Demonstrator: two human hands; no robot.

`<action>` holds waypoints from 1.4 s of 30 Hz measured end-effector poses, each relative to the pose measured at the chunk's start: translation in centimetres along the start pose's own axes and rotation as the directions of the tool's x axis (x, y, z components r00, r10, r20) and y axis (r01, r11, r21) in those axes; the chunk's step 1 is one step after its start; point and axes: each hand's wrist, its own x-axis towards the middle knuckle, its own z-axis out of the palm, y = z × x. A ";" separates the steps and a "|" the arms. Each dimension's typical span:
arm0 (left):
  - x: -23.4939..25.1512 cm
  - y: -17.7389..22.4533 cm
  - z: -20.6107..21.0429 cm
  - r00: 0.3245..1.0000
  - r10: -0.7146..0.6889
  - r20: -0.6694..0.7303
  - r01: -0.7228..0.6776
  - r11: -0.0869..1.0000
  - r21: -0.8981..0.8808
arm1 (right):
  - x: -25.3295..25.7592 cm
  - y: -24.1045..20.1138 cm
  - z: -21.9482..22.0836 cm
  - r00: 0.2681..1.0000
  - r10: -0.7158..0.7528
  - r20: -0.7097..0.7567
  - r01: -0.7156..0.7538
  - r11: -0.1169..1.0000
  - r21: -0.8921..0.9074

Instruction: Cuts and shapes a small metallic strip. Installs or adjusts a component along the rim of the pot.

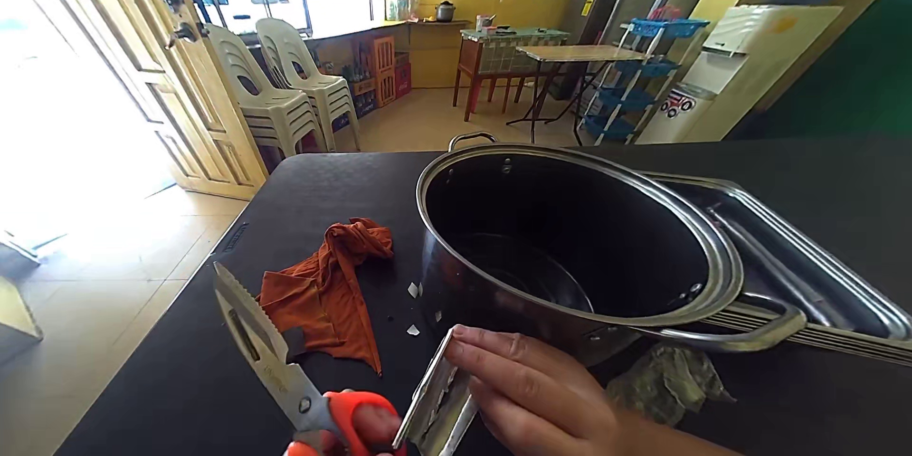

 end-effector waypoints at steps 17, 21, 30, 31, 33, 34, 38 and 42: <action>1.1 -1.6 1.4 0.905 -0.390 -0.172 0.248 0.809 -0.533 | -1.0 -1.0 1.0 0.869 0.470 0.154 -0.484 0.743 0.462; 0.8 -2.1 1.0 0.919 -0.392 -0.038 0.290 0.739 -0.609 | -1.2 -0.8 1.7 0.846 0.491 0.208 -0.518 0.665 0.539; 0.2 -2.4 1.1 0.927 -0.357 0.116 0.356 0.736 -0.576 | -0.4 -1.8 1.1 0.708 0.667 0.231 -0.615 0.421 0.667; 0.2 -2.2 1.3 0.931 -0.362 0.052 0.328 0.763 -0.558 | -0.3 -1.9 0.9 0.661 0.698 0.276 -0.650 0.348 0.676; 0.4 -1.8 1.9 0.916 -0.383 -0.115 0.260 0.789 -0.557 | -0.1 -1.9 0.5 0.594 0.729 0.340 -0.686 0.237 0.688; 0.6 -1.7 1.9 0.907 -0.383 -0.174 0.225 0.791 -0.569 | -0.1 -1.9 0.3 0.582 0.731 0.357 -0.691 0.213 0.691; 0.9 -1.7 1.9 0.931 -0.286 -0.228 0.108 0.811 -0.575 | -0.3 -2.1 0.2 0.595 0.721 0.355 -0.713 0.270 0.647; 0.6 -1.9 2.3 0.987 -0.052 -0.151 -0.010 0.921 -0.389 | -0.6 -2.2 0.3 0.597 0.733 0.326 -0.738 0.342 0.582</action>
